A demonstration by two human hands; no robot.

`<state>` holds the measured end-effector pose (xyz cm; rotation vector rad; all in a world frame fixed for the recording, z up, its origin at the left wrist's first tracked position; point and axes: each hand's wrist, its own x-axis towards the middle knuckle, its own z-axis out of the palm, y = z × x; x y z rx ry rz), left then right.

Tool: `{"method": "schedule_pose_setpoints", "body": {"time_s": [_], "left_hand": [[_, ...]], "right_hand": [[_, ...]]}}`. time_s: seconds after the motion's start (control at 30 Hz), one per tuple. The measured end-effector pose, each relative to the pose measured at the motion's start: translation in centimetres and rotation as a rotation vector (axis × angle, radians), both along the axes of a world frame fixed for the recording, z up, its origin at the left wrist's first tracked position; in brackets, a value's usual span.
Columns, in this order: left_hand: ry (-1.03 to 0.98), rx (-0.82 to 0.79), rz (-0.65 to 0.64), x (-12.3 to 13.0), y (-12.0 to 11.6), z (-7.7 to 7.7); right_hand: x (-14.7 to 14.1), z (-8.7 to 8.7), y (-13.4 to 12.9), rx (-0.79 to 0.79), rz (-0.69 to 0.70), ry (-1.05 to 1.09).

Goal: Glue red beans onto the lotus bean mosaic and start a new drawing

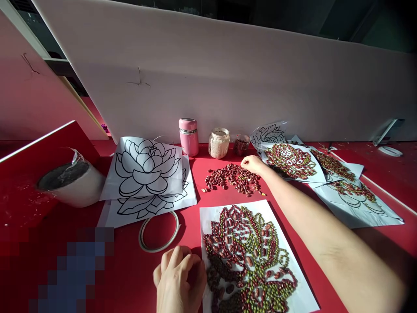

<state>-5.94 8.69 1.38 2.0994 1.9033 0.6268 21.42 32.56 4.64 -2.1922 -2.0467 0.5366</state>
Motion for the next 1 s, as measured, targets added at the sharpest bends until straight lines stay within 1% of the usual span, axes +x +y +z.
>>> {"method": "schedule_pose_setpoints", "body": {"time_s": [0.17, 0.4, 0.67, 0.87, 1.0], "left_hand": [[-0.014, -0.016, 0.001, -0.09, 0.05, -0.09], [-0.026, -0.028, 0.001, 0.06, 0.1, 0.08], [-0.034, 0.006, 0.002, -0.07, 0.11, -0.3], [-0.044, -0.009, -0.003, -0.03, 0.06, -0.17], [-0.048, -0.012, -0.004, -0.02, 0.06, -0.12]], "right_hand": [[0.15, 0.48, -0.09, -0.05, 0.027, -0.01], [-0.48, 0.64, 0.32, -0.129, -0.023, -0.043], [-0.04, 0.67, 0.37, -0.169, -0.033, -0.011], [-0.61, 0.49, 0.01, -0.143, -0.067, 0.084], [-0.01, 0.33, -0.13, -0.072, -0.09, 0.238]]}}
